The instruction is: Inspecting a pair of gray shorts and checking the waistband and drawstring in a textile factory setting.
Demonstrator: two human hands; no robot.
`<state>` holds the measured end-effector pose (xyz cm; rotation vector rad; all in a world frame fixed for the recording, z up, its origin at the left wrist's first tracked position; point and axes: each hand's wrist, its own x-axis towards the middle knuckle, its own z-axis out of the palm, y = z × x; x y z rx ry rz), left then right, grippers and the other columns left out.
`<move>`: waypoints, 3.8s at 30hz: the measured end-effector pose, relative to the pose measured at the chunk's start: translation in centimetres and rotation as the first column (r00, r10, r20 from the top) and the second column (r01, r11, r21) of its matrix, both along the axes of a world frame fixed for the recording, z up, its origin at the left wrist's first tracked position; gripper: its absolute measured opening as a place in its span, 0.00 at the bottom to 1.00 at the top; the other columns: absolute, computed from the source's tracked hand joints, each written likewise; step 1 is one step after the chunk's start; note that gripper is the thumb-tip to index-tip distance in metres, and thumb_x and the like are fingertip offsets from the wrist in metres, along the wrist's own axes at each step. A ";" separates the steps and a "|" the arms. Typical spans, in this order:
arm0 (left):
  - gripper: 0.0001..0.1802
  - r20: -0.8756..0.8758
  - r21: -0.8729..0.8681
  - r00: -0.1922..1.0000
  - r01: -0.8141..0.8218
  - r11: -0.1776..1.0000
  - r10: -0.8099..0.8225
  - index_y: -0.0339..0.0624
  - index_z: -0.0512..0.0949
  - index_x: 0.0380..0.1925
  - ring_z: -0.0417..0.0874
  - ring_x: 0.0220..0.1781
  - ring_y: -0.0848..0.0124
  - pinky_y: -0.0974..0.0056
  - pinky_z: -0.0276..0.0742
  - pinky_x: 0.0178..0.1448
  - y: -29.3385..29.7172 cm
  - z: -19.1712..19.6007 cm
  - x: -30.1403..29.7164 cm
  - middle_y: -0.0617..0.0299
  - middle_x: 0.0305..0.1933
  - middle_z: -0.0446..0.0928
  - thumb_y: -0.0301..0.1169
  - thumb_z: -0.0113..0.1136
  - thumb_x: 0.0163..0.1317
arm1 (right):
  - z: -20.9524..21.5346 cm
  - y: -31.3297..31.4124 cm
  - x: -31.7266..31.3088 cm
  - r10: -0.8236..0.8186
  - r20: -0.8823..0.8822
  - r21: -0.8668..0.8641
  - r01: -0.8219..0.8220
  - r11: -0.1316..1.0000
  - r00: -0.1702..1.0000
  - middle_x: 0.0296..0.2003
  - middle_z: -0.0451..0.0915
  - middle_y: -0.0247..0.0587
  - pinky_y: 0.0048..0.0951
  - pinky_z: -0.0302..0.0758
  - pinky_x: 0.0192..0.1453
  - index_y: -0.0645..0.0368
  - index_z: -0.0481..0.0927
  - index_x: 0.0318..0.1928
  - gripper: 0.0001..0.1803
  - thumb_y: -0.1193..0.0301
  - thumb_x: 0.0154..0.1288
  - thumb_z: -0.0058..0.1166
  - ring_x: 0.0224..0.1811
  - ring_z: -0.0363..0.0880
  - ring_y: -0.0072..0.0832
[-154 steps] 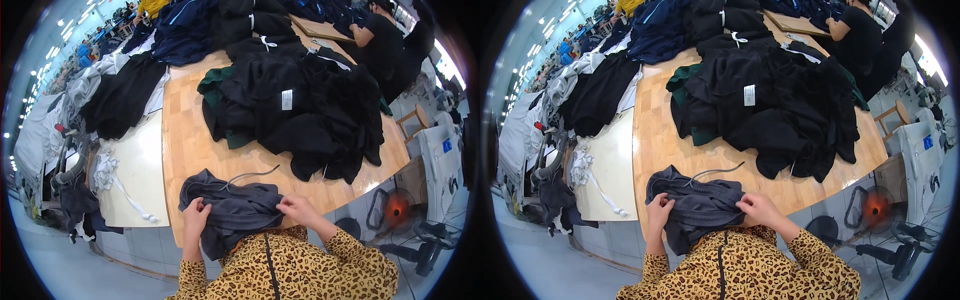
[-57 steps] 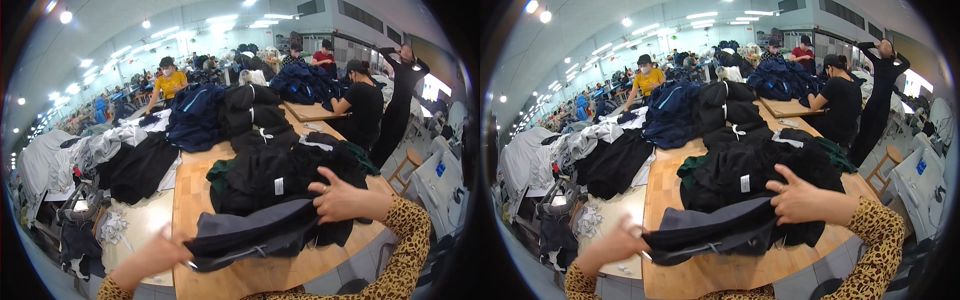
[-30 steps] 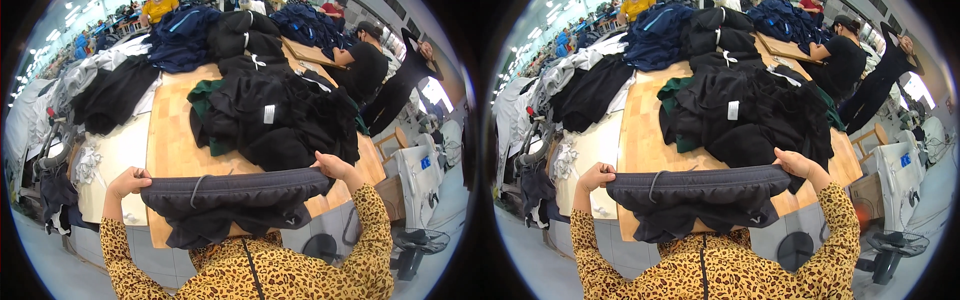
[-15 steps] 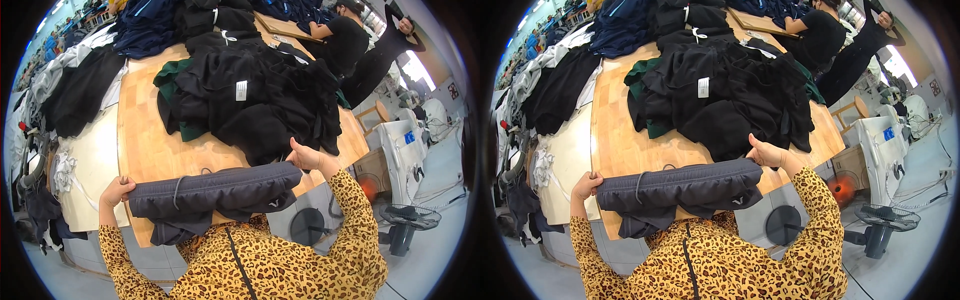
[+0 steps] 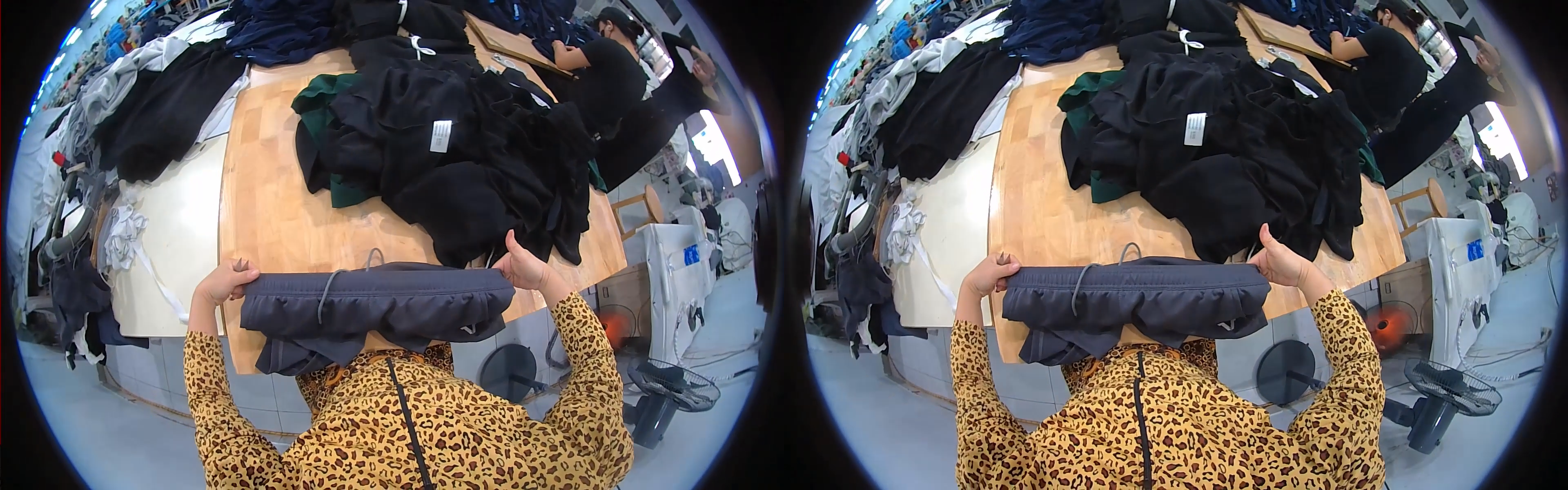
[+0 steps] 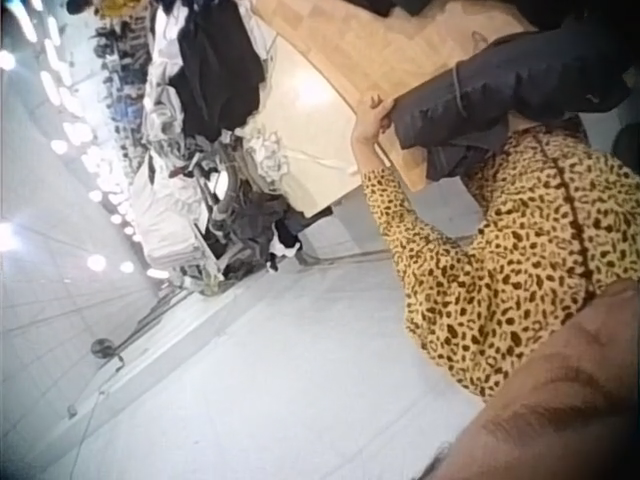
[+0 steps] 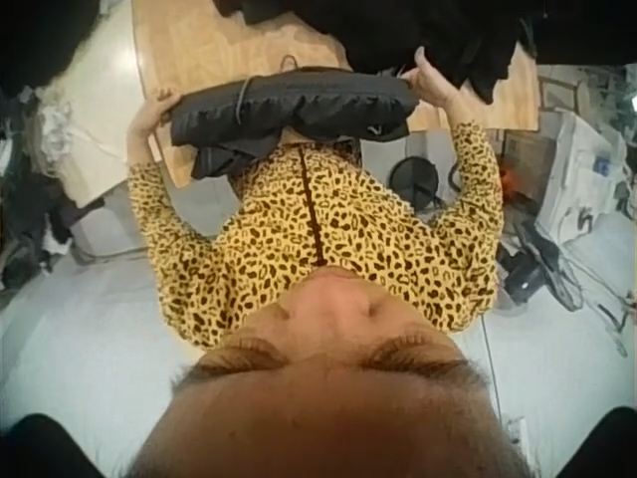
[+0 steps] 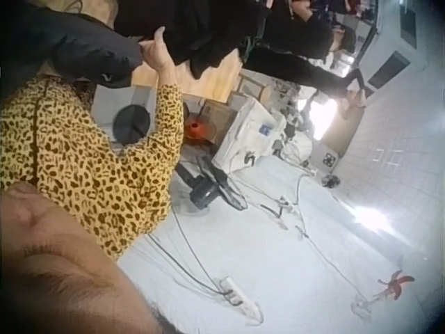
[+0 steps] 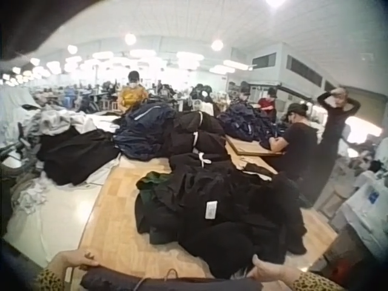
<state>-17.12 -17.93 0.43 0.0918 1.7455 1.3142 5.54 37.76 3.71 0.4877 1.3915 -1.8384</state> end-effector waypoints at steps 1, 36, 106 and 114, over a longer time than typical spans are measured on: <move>0.12 0.001 -0.005 1.000 -0.010 1.000 0.010 0.43 0.76 0.27 0.61 0.12 0.80 0.74 0.55 0.16 0.0 -0.1 0.0 0.71 0.15 0.66 0.39 0.64 0.59 | -0.1 0.0 0.0 -0.003 0.001 0.011 0.003 1.000 1.000 0.41 0.83 0.50 0.31 0.71 0.59 0.78 0.79 0.44 0.65 0.23 0.52 0.09 0.46 0.81 0.36; 0.04 -0.851 0.032 0.522 -0.064 0.997 0.061 0.37 0.78 0.31 0.79 0.32 0.66 0.67 0.74 0.37 10.2 3.6 4.2 0.54 0.30 0.77 0.25 0.61 0.58 | -1.8 -19.8 -9.4 0.682 -0.380 0.907 0.110 0.406 0.624 0.43 0.80 0.40 0.45 0.50 0.63 0.53 0.80 0.46 0.22 0.59 0.52 0.65 0.56 0.67 0.40; 0.22 -0.372 0.251 0.876 -0.223 0.942 0.306 0.31 0.71 0.53 0.73 0.31 0.75 0.72 0.72 0.37 16.3 2.5 14.7 0.62 0.33 0.75 0.30 0.60 0.62 | -0.2 -21.6 -4.2 0.377 -0.838 0.544 0.638 0.545 0.394 0.28 0.75 0.34 0.42 0.53 0.62 0.52 0.79 0.29 0.10 0.76 0.42 0.64 0.50 0.72 0.35; 0.23 -0.689 0.180 0.695 -0.109 0.978 0.205 0.35 0.69 0.53 0.81 0.32 0.63 0.64 0.76 0.36 15.7 4.2 17.5 0.49 0.37 0.79 0.30 0.62 0.59 | 0.2 -22.9 -4.3 0.435 -0.840 0.505 0.759 0.411 0.323 0.27 0.75 0.34 0.42 0.56 0.58 0.54 0.78 0.27 0.09 0.77 0.41 0.62 0.46 0.72 0.36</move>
